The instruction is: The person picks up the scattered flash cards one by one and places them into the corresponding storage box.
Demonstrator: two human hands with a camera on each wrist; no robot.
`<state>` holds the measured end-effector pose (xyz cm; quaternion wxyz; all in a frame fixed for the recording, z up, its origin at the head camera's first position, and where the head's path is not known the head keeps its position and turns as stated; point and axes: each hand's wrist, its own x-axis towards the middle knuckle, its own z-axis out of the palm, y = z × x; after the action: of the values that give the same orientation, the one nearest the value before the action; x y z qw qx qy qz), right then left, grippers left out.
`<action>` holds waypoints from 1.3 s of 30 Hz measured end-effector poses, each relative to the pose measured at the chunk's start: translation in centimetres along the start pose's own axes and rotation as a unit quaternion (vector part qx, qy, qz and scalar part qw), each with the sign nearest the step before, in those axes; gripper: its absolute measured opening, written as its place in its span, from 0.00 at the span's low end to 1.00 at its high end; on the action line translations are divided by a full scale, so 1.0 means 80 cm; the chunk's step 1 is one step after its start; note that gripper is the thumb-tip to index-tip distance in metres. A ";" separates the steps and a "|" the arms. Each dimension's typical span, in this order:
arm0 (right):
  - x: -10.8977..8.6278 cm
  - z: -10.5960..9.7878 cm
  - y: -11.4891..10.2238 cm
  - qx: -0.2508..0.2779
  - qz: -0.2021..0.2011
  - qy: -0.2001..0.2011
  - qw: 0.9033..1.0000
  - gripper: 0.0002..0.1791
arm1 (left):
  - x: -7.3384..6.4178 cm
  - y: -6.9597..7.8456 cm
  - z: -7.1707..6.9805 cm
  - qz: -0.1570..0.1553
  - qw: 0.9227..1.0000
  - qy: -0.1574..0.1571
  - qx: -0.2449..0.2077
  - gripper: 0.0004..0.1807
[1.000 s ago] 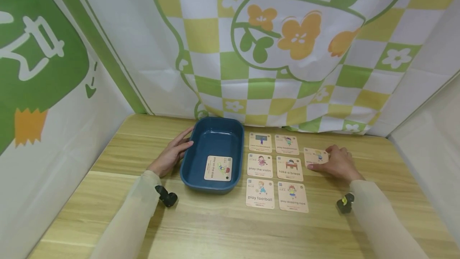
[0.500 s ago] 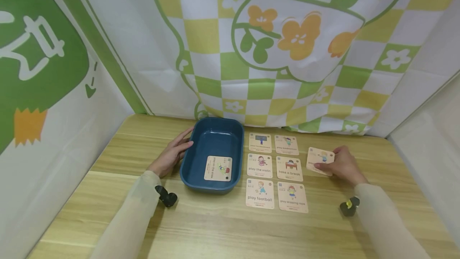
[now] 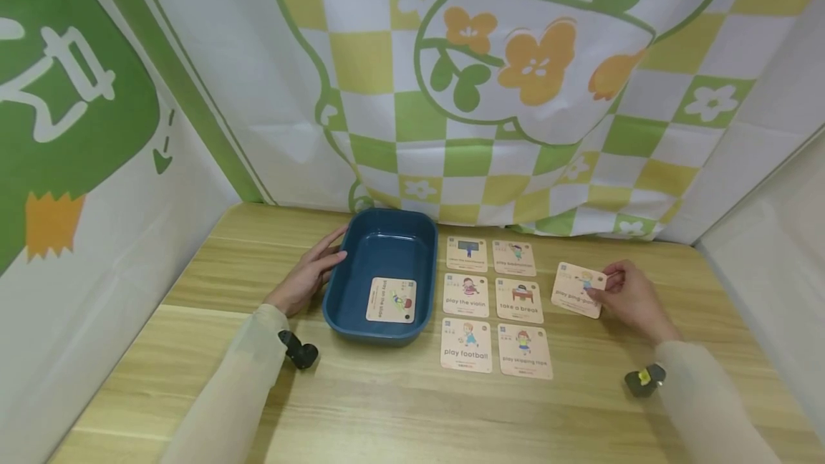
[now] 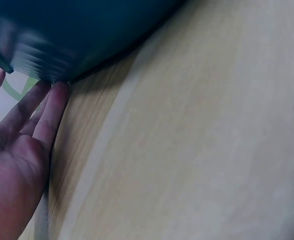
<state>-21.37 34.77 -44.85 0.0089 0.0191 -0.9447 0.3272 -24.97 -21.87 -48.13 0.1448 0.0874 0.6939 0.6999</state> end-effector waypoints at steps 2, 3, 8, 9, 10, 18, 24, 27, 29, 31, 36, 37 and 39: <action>-0.002 -0.002 0.000 -0.006 -0.010 0.002 1.000 0.26 | 0.000 0.000 0.000 0.000 1.000 0.000 0.000 0.34; -0.003 -0.003 0.000 -0.011 -0.014 0.004 1.000 0.25 | 0.000 0.001 0.000 0.000 1.000 0.000 0.000 0.34; -0.009 -0.007 -0.001 -0.028 -0.030 0.006 0.999 0.18 | 0.000 0.001 0.001 -0.002 1.000 0.001 0.001 0.34; -0.010 -0.007 -0.002 -0.029 -0.034 0.005 0.999 0.17 | 0.000 0.001 0.001 -0.002 1.000 0.001 0.002 0.34; -0.011 -0.008 -0.002 -0.029 -0.038 0.002 0.999 0.16 | 0.000 0.000 0.000 -0.001 1.000 0.001 0.003 0.34; -0.020 -0.014 -0.007 -0.031 -0.045 -0.031 0.998 0.12 | 0.000 -0.001 0.000 0.003 1.000 0.002 0.003 0.34; -0.024 -0.018 -0.013 -0.028 -0.044 -0.039 0.998 0.14 | 0.000 -0.002 0.000 0.004 1.000 0.001 0.002 0.34; -0.025 -0.017 -0.019 -0.028 -0.050 -0.027 0.998 0.14 | 0.000 -0.002 0.000 0.003 1.000 0.002 0.003 0.34; -0.026 -0.017 -0.024 -0.027 -0.061 -0.011 0.998 0.13 | 0.000 -0.002 0.000 0.002 1.000 0.001 0.003 0.34; -0.027 -0.018 -0.030 -0.029 -0.073 0.007 0.997 0.13 | 0.000 -0.002 -0.001 0.002 1.000 0.001 0.002 0.34; -0.029 -0.022 -0.047 -0.032 -0.081 0.032 0.996 0.16 | 0.000 -0.002 -0.001 0.000 1.000 -0.001 0.002 0.34; -0.029 -0.022 -0.051 -0.029 -0.081 0.035 0.996 0.16 | 0.000 -0.002 -0.001 -0.001 1.000 -0.001 0.002 0.34; -0.029 -0.023 -0.059 -0.023 -0.084 0.040 0.995 0.16 | 0.000 -0.002 -0.001 -0.001 1.000 0.000 0.002 0.34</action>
<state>-18.85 32.30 -40.55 0.0744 0.0848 -0.9460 0.3040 -24.96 -21.96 -48.31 0.1456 0.0874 0.6957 0.6980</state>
